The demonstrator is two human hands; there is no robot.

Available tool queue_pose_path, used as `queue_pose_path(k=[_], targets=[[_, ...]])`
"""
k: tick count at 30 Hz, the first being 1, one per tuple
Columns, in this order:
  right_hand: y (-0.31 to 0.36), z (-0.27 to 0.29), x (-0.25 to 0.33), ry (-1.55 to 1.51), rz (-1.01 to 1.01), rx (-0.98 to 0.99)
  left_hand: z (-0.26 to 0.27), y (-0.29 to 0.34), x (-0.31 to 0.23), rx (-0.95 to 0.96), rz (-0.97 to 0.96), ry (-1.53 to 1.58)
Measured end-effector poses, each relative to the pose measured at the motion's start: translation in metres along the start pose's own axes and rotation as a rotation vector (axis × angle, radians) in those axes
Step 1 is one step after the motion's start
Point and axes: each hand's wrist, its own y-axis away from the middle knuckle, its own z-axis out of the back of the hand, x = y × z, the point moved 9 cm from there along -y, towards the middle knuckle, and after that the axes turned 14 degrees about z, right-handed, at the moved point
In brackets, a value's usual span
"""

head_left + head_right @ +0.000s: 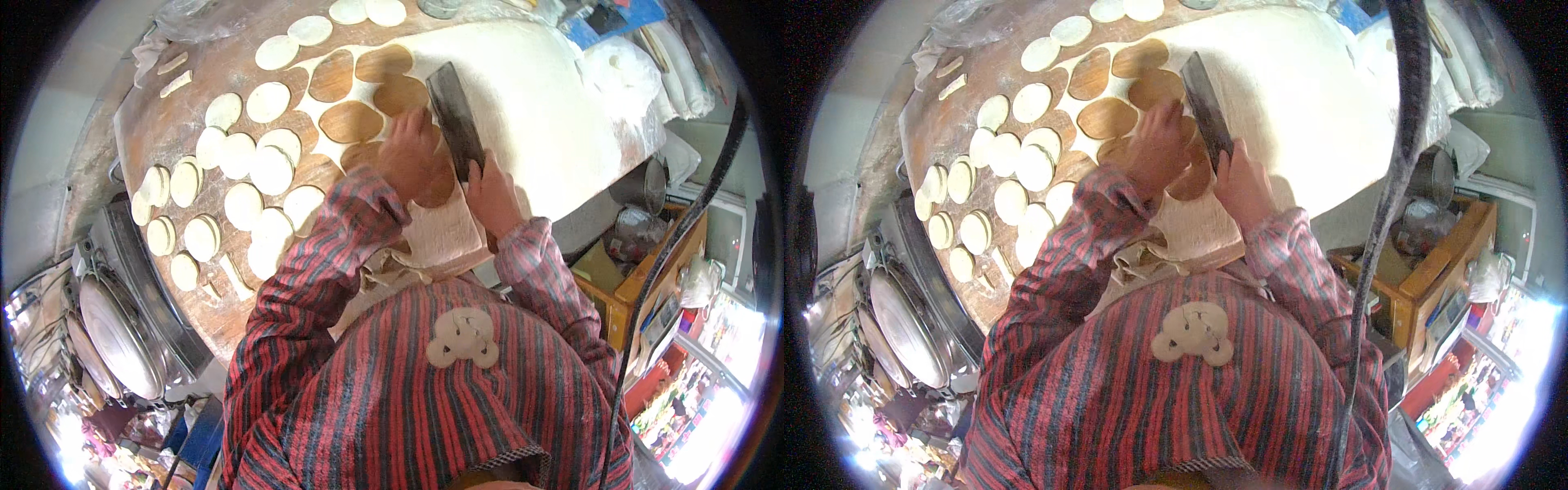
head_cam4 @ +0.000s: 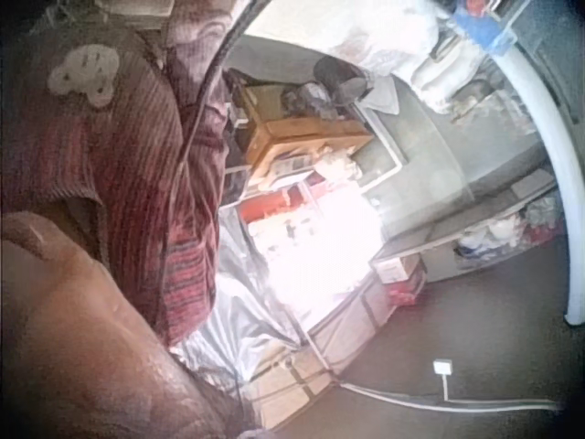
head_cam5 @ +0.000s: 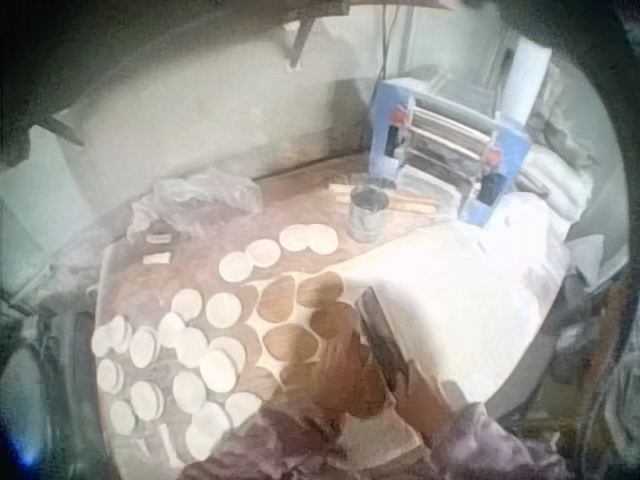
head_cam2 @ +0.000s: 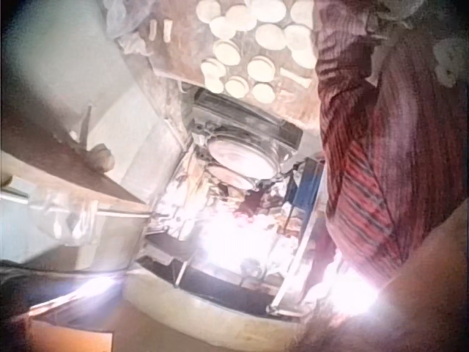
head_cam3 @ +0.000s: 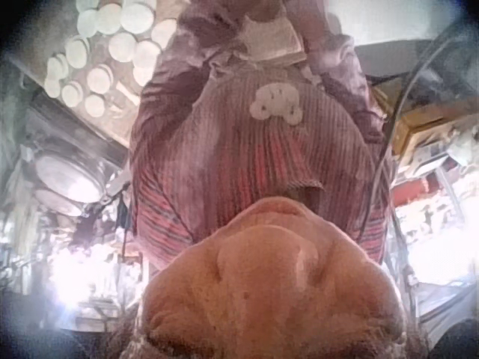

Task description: The person cuts a large sheet of dough into circular and rectangular pieces using a cleaver on a wooden board. They roll out the dough with a rolling pin, trim edges, and stack the cut pieces. The workspace contains multiple pre-cut dough circles and strips.

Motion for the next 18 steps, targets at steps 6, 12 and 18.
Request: queue_pose_path(k=[6, 12, 18], targets=[[-0.020, -0.002, 0.008, 0.029, -0.097, 0.079, -0.022, -0.034, 0.024, -0.013, 0.015, 0.039], [-0.066, -0.005, 0.012, 0.094, 0.004, 0.020, -0.020, -0.064, 0.058, -0.081, 0.339, 0.219], [-0.069, -0.016, -0.009, 0.110, -0.117, 0.136, 0.010, -0.119, 0.075, -0.285, 0.189, -0.016]])
